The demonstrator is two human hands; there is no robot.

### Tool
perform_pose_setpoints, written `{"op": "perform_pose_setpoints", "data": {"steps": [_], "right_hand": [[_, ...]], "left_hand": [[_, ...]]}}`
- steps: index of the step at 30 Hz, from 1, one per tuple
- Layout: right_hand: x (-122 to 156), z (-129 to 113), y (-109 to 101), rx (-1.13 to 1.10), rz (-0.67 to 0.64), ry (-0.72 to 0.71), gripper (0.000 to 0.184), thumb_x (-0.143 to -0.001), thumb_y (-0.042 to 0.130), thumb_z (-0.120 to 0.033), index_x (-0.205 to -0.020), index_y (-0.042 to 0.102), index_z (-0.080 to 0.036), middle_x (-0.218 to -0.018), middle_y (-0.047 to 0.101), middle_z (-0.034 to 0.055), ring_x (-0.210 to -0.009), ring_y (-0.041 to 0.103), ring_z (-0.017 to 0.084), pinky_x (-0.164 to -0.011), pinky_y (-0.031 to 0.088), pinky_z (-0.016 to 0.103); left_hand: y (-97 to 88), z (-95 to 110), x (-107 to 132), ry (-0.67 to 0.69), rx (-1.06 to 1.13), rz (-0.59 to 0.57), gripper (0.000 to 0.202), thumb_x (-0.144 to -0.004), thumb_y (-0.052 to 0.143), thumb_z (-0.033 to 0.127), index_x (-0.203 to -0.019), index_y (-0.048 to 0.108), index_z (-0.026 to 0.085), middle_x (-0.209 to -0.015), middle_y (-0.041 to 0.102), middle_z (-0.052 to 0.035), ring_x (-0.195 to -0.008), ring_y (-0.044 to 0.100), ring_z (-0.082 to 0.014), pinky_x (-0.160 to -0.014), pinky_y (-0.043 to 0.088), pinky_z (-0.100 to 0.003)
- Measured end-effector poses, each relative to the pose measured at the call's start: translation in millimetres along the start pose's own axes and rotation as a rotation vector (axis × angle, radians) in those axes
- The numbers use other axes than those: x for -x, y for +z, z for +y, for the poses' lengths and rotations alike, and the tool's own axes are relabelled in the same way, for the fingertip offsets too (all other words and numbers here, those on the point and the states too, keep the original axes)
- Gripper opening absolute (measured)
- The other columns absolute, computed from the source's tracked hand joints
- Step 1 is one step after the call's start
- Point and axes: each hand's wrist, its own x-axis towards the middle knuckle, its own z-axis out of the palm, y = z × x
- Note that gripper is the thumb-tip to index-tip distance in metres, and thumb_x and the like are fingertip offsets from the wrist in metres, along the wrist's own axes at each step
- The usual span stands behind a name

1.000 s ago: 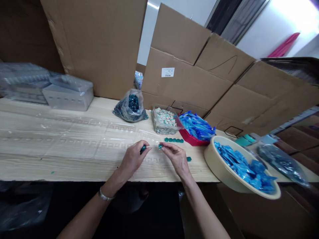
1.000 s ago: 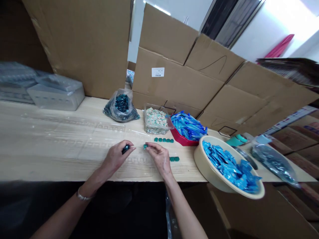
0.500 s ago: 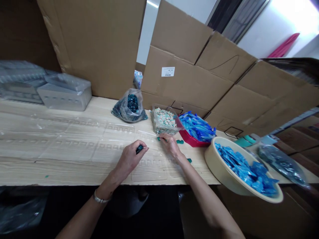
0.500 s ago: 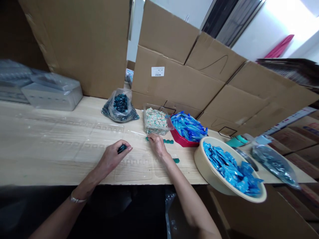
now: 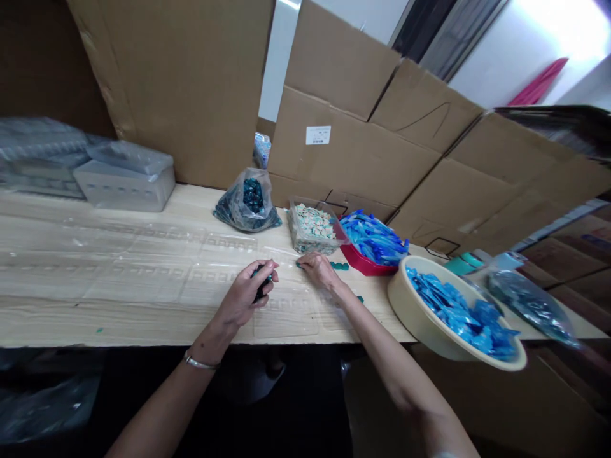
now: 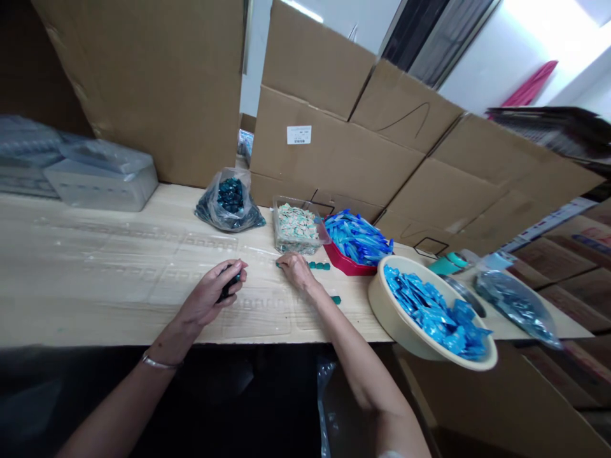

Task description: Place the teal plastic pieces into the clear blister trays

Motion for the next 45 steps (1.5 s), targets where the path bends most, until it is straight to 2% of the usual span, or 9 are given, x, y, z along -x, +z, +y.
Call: {"op": "perform_pose_setpoints", "data": {"steps": [3,6,11,20,25,31,36,41,45], "right_hand": [[3,-3,-1,0.059,0.062,0.031,0.014,-0.074,0.064,-0.020,-0.086,0.070,-0.016,-0.096,0.066,0.0104,-0.092,0.059,0.021,-0.083,0.044,0.032],[6,-8,1,0.115,0.127,0.152,0.025,-0.074,0.065,-0.026,-0.096,0.067,-0.016,-0.091,0.067,0.0092,-0.088,0.060,0.022,-0.079,0.044,0.033],[2,-12,4,0.142,0.054,0.233,0.018,-0.074,0.061,-0.018,-0.090,0.069,-0.015,-0.089,0.070,0.0091,-0.083,0.063,0.021,-0.075,0.046,0.030],[-19,3,-5,0.095,-0.175,0.091,0.018,-0.068,0.060,-0.007,-0.078,0.073,-0.016,-0.084,0.071,0.0061,-0.084,0.064,0.020,-0.075,0.045,0.025],[-31,9,-11,0.070,-0.309,-0.020,0.017,-0.062,0.063,-0.004,-0.071,0.072,-0.016,-0.075,0.071,0.0041,-0.076,0.063,0.018,-0.069,0.044,0.022],[-21,6,-28,0.043,-0.232,-0.024,0.035,-0.066,0.067,-0.011,-0.100,0.067,-0.016,-0.093,0.068,0.0065,-0.074,0.060,0.016,-0.068,0.046,0.025],[-4,-48,-42,-0.197,-0.038,-0.018,0.018,-0.079,0.060,-0.028,-0.092,0.067,-0.018,-0.086,0.066,0.0050,-0.074,0.059,0.015,-0.066,0.045,0.026],[3,-119,-35,-0.406,-0.095,-0.082,0.019,-0.080,0.060,-0.030,-0.094,0.068,-0.019,-0.093,0.065,0.0055,-0.076,0.058,0.013,-0.067,0.045,0.025],[2,-128,-16,-0.560,-0.078,0.071,0.025,-0.076,0.062,-0.029,-0.098,0.067,-0.018,-0.089,0.067,0.0053,-0.067,0.059,0.012,-0.066,0.047,0.025]], "left_hand": [[-1.8,1,1,0.009,0.006,0.010,0.031,-0.075,0.060,0.043,-0.089,0.051,0.017,-0.077,0.047,0.0012,-0.048,0.032,-0.0028,-0.033,0.015,-0.011],[-4.6,-1,0,0.004,-0.031,0.015,0.031,-0.074,0.061,0.043,-0.088,0.052,0.017,-0.076,0.049,0.0014,-0.048,0.032,-0.0029,-0.033,0.016,-0.011],[-7.5,-8,-4,-0.048,-0.063,0.005,0.035,-0.074,0.062,0.044,-0.095,0.055,0.017,-0.093,0.056,-0.0036,-0.051,0.036,-0.0026,-0.034,0.019,-0.011],[-9.9,-17,-10,-0.141,0.021,0.048,0.036,-0.068,0.069,0.037,-0.094,0.061,0.013,-0.086,0.051,-0.0028,-0.051,0.039,-0.0022,-0.032,0.017,-0.011],[-5.8,-10,-5,-0.134,0.095,0.012,0.031,-0.068,0.070,0.032,-0.092,0.063,0.014,-0.104,0.053,-0.0068,-0.051,0.040,-0.0006,-0.032,0.017,-0.011],[-7.3,-7,-2,-0.081,0.245,-0.020,0.023,-0.073,0.066,0.027,-0.091,0.063,0.012,-0.113,0.054,-0.0107,-0.052,0.041,-0.0005,-0.031,0.018,-0.009],[-15.3,-9,-8,-0.142,0.476,-0.040,0.025,-0.080,0.058,0.033,-0.093,0.059,0.012,-0.099,0.058,-0.0100,-0.049,0.042,-0.0011,-0.029,0.018,-0.008],[-14.3,-13,-10,-0.155,0.522,-0.026,0.027,-0.082,0.054,0.038,-0.093,0.058,0.013,-0.068,0.051,-0.0006,-0.045,0.044,-0.0034,-0.028,0.019,-0.009],[-12.9,-13,-9,-0.144,0.489,-0.024,0.027,-0.081,0.055,0.039,-0.083,0.057,0.012,-0.064,0.049,0.0003,-0.045,0.044,-0.0036,-0.029,0.019,-0.009]]}}
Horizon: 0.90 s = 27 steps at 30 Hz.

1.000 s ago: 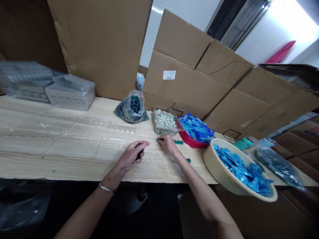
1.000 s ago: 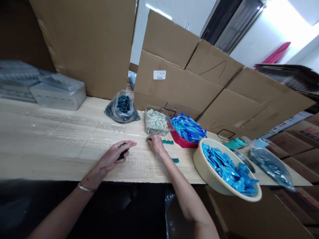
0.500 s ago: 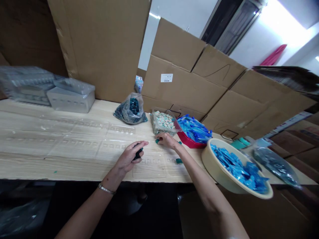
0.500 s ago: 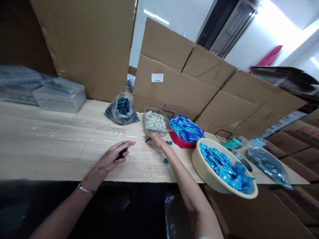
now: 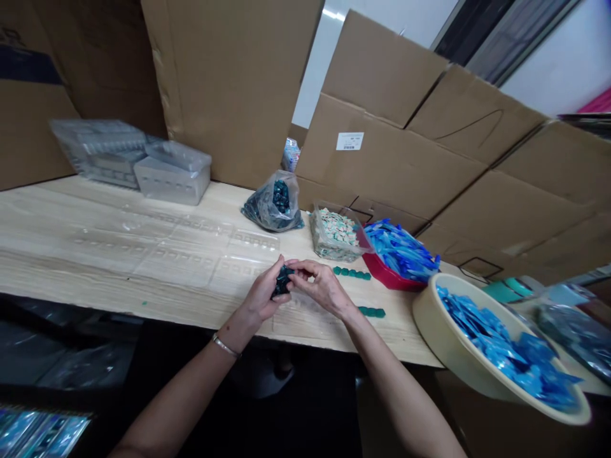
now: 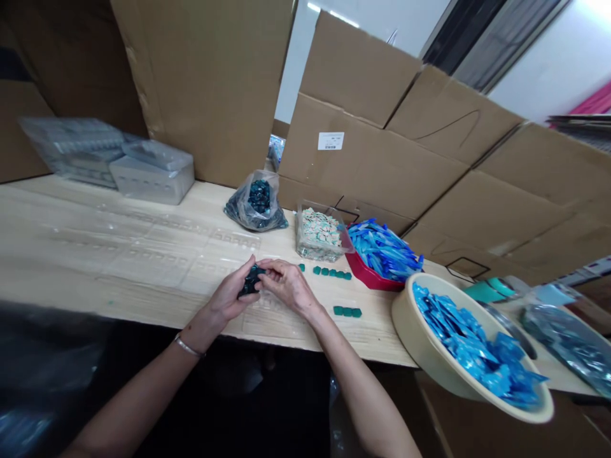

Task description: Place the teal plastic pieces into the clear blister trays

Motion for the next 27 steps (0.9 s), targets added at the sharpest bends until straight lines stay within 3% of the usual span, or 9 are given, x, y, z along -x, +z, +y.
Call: {"op": "perform_pose_setpoints", "data": {"steps": [5,9,13,15,21,24,27], "right_hand": [[-3,17,-6,-0.411,0.137,0.171,0.026,-0.070,0.068,-0.033,-0.093,0.068,-0.020,-0.074,0.067,0.0011,-0.065,0.061,0.012,-0.066,0.048,0.026],[-1,20,-7,-0.605,0.151,0.252,0.031,-0.063,0.074,-0.031,-0.091,0.069,-0.020,-0.075,0.068,0.0016,-0.066,0.062,0.013,-0.070,0.050,0.029],[3,22,-1,-0.633,0.217,0.266,0.029,-0.059,0.077,-0.027,-0.086,0.070,-0.019,-0.069,0.069,0.0010,-0.065,0.063,0.014,-0.073,0.051,0.031],[5,20,0,-0.652,0.213,0.260,0.029,-0.059,0.078,-0.025,-0.086,0.070,-0.020,-0.067,0.069,0.0003,-0.065,0.063,0.014,-0.073,0.051,0.030],[9,10,-7,-0.803,0.111,0.300,0.028,-0.061,0.077,-0.026,-0.087,0.070,-0.019,-0.080,0.070,0.0015,-0.067,0.063,0.012,-0.074,0.050,0.027],[10,9,-8,-0.823,0.123,0.312,0.028,-0.059,0.078,-0.024,-0.085,0.069,-0.019,-0.074,0.067,-0.0001,-0.063,0.061,0.010,-0.067,0.050,0.023],[12,12,-6,-0.856,0.149,0.298,0.028,-0.060,0.077,-0.023,-0.087,0.068,-0.020,-0.069,0.064,-0.0016,-0.059,0.058,0.009,-0.060,0.049,0.021]], "left_hand": [[2.2,2,3,0.144,-0.187,0.047,0.032,-0.074,0.063,0.040,-0.093,0.059,0.015,-0.078,0.054,-0.0016,-0.049,0.044,-0.0029,-0.031,0.017,-0.010],[0.1,-4,0,0.259,-0.503,0.142,0.036,-0.072,0.063,0.046,-0.094,0.059,0.017,-0.055,0.044,0.0049,-0.040,0.036,-0.0039,-0.033,0.020,-0.013],[-2.9,-9,-3,0.370,-0.637,0.213,0.032,-0.071,0.063,0.045,-0.087,0.058,0.017,-0.048,0.038,0.0075,-0.037,0.030,-0.0039,-0.033,0.022,-0.016],[-2.4,-6,-2,0.339,-0.595,0.161,0.031,-0.071,0.064,0.044,-0.087,0.057,0.018,-0.049,0.038,0.0076,-0.038,0.030,-0.0038,-0.034,0.022,-0.015],[4.3,7,8,0.078,-0.328,-0.113,0.031,-0.071,0.067,0.040,-0.087,0.054,0.015,-0.068,0.044,0.0027,-0.047,0.031,-0.0018,-0.035,0.014,-0.012],[7.1,8,11,0.016,-0.265,-0.158,0.033,-0.068,0.070,0.037,-0.086,0.054,0.015,-0.072,0.043,0.0017,-0.051,0.032,-0.0017,-0.035,0.012,-0.011],[9.3,4,12,0.023,-0.245,-0.159,0.030,-0.068,0.071,0.035,-0.082,0.053,0.015,-0.065,0.038,0.0040,-0.049,0.030,-0.0017,-0.035,0.012,-0.011]]}}
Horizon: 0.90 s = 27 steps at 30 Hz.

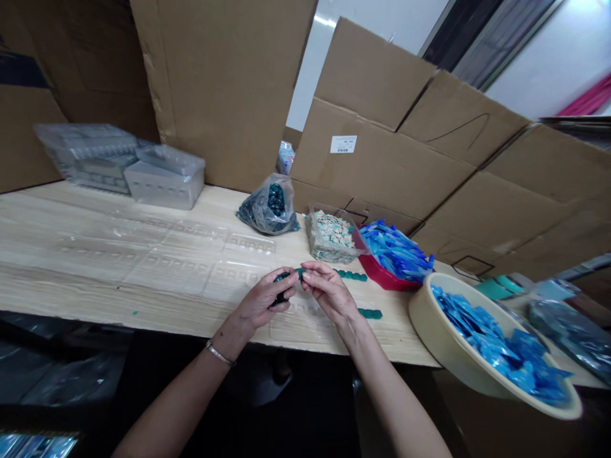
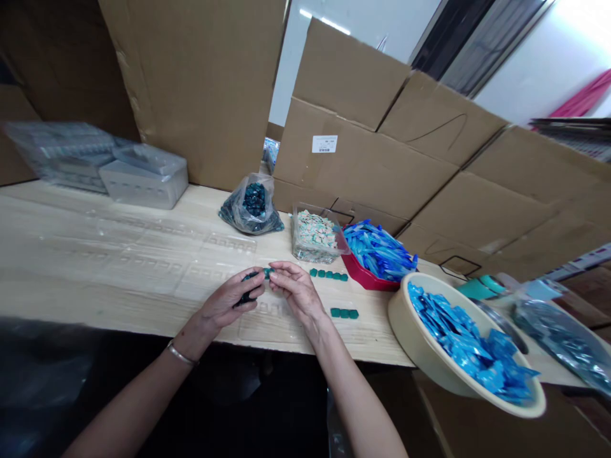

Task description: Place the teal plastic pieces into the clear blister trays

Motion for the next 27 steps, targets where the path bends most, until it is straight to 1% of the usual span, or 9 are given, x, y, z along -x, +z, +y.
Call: {"op": "perform_pose_setpoints", "data": {"steps": [4,8,11,14,18,21,23,25,27], "right_hand": [[3,4,-1,0.069,0.015,-0.057,0.025,-0.066,0.073,-0.026,-0.090,0.067,-0.022,-0.071,0.062,-0.0012,-0.061,0.056,0.010,-0.062,0.048,0.022],[10,2,-3,0.435,0.017,-0.228,0.025,-0.070,0.070,-0.031,-0.094,0.068,-0.024,-0.089,0.062,0.0030,-0.072,0.058,0.013,-0.070,0.049,0.028],[14,0,-8,0.659,0.018,-0.340,0.021,-0.072,0.068,-0.031,-0.092,0.068,-0.025,-0.092,0.060,0.0036,-0.076,0.058,0.014,-0.073,0.049,0.028],[15,1,-16,0.669,0.042,-0.310,0.020,-0.071,0.069,-0.030,-0.091,0.067,-0.024,-0.087,0.060,0.0026,-0.073,0.058,0.013,-0.071,0.049,0.027],[18,0,-22,0.622,0.005,-0.265,0.018,-0.070,0.070,-0.031,-0.085,0.068,-0.022,-0.093,0.062,0.0039,-0.078,0.059,0.014,-0.075,0.049,0.029],[19,-3,-26,0.617,0.008,-0.230,0.022,-0.069,0.071,-0.033,-0.088,0.068,-0.022,-0.087,0.065,0.0030,-0.077,0.060,0.015,-0.075,0.050,0.030],[16,-5,-33,0.642,0.067,-0.255,0.022,-0.068,0.071,-0.034,-0.087,0.069,-0.022,-0.086,0.066,0.0029,-0.077,0.061,0.016,-0.074,0.050,0.031],[6,-6,-45,0.702,0.156,-0.320,0.020,-0.069,0.071,-0.035,-0.084,0.070,-0.022,-0.088,0.067,0.0037,-0.079,0.062,0.018,-0.075,0.050,0.032],[-8,-3,-61,0.790,0.222,-0.376,0.019,-0.070,0.069,-0.035,-0.084,0.070,-0.022,-0.089,0.068,0.0047,-0.082,0.062,0.020,-0.076,0.049,0.034]], "left_hand": [[1.3,-7,-2,0.062,-0.009,0.082,0.031,-0.068,0.070,0.038,-0.081,0.052,0.015,-0.061,0.036,0.0054,-0.046,0.027,-0.0014,-0.035,0.014,-0.012],[-2.8,-13,-5,0.097,-0.106,0.181,0.033,-0.065,0.070,0.041,-0.080,0.053,0.016,-0.056,0.035,0.0068,-0.043,0.027,-0.0017,-0.035,0.015,-0.013],[-5.7,-17,-7,0.100,-0.194,0.203,0.033,-0.065,0.070,0.042,-0.080,0.054,0.017,-0.053,0.036,0.0070,-0.042,0.028,-0.0028,-0.035,0.016,-0.014],[-5.7,-20,-8,0.077,-0.232,0.194,0.032,-0.067,0.068,0.043,-0.080,0.054,0.017,-0.052,0.036,0.0070,-0.042,0.029,-0.0037,-0.035,0.017,-0.014],[-1.9,-23,-6,0.059,-0.269,0.182,0.031,-0.069,0.066,0.043,-0.080,0.054,0.017,-0.051,0.037,0.0065,-0.042,0.030,-0.0040,-0.035,0.018,-0.015],[1.3,-23,-5,0.037,-0.294,0.186,0.031,-0.068,0.066,0.044,-0.080,0.055,0.017,-0.050,0.039,0.0065,-0.041,0.029,-0.0040,-0.035,0.020,-0.015],[1.5,-20,-5,0.046,-0.277,0.201,0.031,-0.068,0.066,0.043,-0.080,0.055,0.017,-0.056,0.047,0.0041,-0.042,0.031,-0.0040,-0.035,0.019,-0.015],[-0.5,-15,-6,0.075,-0.246,0.228,0.030,-0.069,0.066,0.042,-0.081,0.056,0.016,-0.071,0.057,-0.0004,-0.046,0.035,-0.0038,-0.035,0.019,-0.014],[-3.8,-9,-6,0.103,-0.214,0.256,0.029,-0.068,0.067,0.040,-0.081,0.056,0.016,-0.086,0.061,-0.0037,-0.048,0.037,-0.0034,-0.034,0.019,-0.014]]}}
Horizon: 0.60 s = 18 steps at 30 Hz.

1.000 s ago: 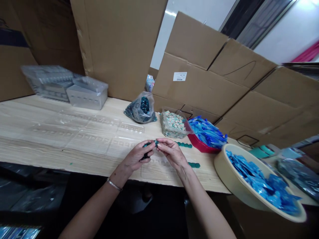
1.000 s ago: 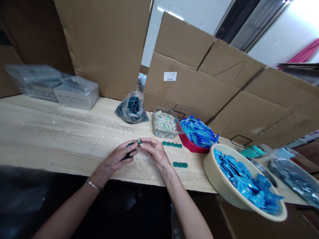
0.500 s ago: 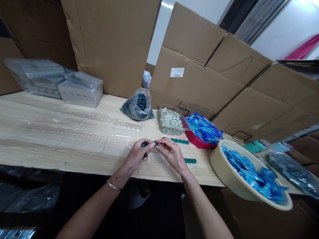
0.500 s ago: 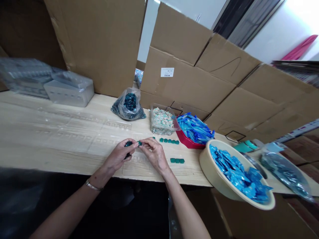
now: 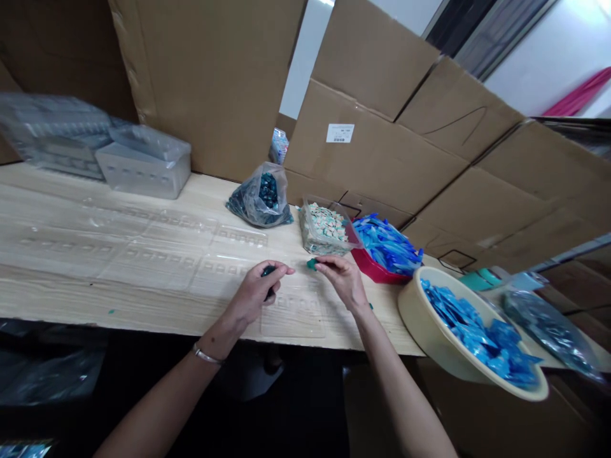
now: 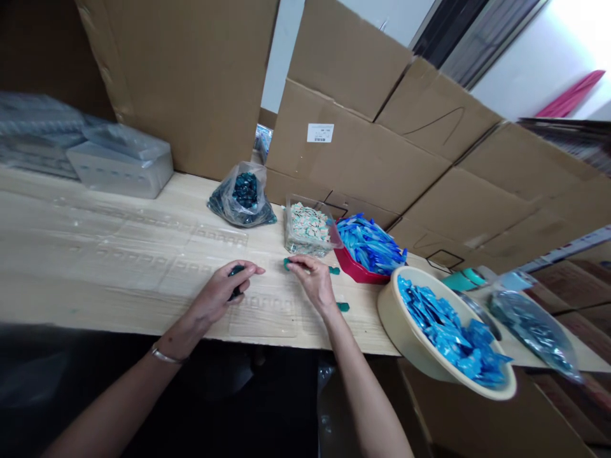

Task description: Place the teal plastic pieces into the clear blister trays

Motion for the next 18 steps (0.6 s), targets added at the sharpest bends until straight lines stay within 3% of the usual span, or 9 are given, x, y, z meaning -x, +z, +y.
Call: {"op": "perform_pose_setpoints", "data": {"steps": [3,7,11,18], "right_hand": [[-20,27,0,0.172,-0.042,-0.077,0.018,-0.074,0.065,-0.033,-0.086,0.070,-0.020,-0.089,0.069,0.0060,-0.083,0.062,0.021,-0.078,0.047,0.034],[-35,49,8,0.354,-0.170,-0.190,0.014,-0.077,0.063,-0.027,-0.087,0.070,-0.019,-0.085,0.069,0.0064,-0.083,0.061,0.021,-0.079,0.044,0.034],[-39,55,12,0.440,-0.261,-0.226,0.012,-0.078,0.064,-0.027,-0.086,0.071,-0.022,-0.091,0.070,0.0054,-0.089,0.060,0.021,-0.084,0.041,0.035],[-40,61,12,0.480,-0.280,-0.186,0.012,-0.078,0.064,-0.028,-0.084,0.072,-0.023,-0.090,0.071,0.0048,-0.093,0.059,0.022,-0.087,0.038,0.036]], "left_hand": [[-5.7,6,-2,0.008,0.042,0.008,0.027,-0.069,0.067,0.036,-0.083,0.057,0.015,-0.089,0.060,-0.0041,-0.050,0.037,-0.0030,-0.033,0.018,-0.013],[-7.7,9,-2,-0.009,0.068,-0.003,0.025,-0.072,0.066,0.034,-0.082,0.057,0.014,-0.075,0.054,-0.0015,-0.049,0.034,-0.0028,-0.033,0.018,-0.011],[-8.7,8,-3,-0.028,0.139,-0.023,0.024,-0.072,0.067,0.031,-0.083,0.057,0.013,-0.081,0.054,-0.0021,-0.050,0.036,-0.0018,-0.031,0.018,-0.010],[-14.7,8,-9,-0.136,0.376,-0.051,0.020,-0.072,0.068,0.023,-0.085,0.058,0.012,-0.082,0.052,-0.0011,-0.050,0.040,-0.0001,-0.029,0.019,-0.008]]}}
